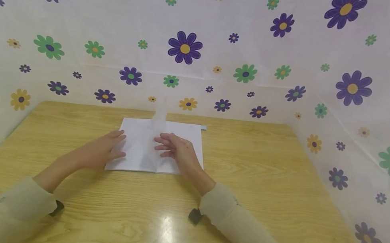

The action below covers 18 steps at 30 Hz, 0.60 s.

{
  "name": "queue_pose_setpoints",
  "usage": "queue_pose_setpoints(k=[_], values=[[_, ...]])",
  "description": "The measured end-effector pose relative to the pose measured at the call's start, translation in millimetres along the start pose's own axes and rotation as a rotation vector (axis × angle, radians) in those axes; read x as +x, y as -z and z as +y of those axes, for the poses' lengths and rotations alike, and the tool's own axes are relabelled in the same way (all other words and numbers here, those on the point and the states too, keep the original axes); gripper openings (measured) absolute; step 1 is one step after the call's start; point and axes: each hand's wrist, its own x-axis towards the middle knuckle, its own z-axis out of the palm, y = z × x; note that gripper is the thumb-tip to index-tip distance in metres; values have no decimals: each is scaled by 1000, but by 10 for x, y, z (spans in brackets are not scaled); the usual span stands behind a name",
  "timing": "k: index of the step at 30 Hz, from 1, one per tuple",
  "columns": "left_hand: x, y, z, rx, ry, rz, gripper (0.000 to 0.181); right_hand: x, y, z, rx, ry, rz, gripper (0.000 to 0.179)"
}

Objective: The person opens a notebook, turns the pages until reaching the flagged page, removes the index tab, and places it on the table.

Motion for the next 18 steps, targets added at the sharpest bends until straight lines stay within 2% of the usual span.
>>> queue_pose_setpoints(k=[5, 9, 12, 15, 18], values=[[-81, 140, -33, -103, 67, 133, 57, 45, -23, 45, -176, 27, -15, 47], [-135, 235, -79, -178, 100, 242, 54, 84, -48, 88, -266, -11, -26, 42], [-151, 274, -100, -227, 107, 295, 52, 101, -62, 100, -314, -54, -54, 42], [-144, 272, -99, -246, 99, 289, 54, 108, -69, 100, -364, -86, -98, 43], [-113, 225, -79, -212, 71, 234, 57, 103, -66, 93, -412, -105, -155, 42]])
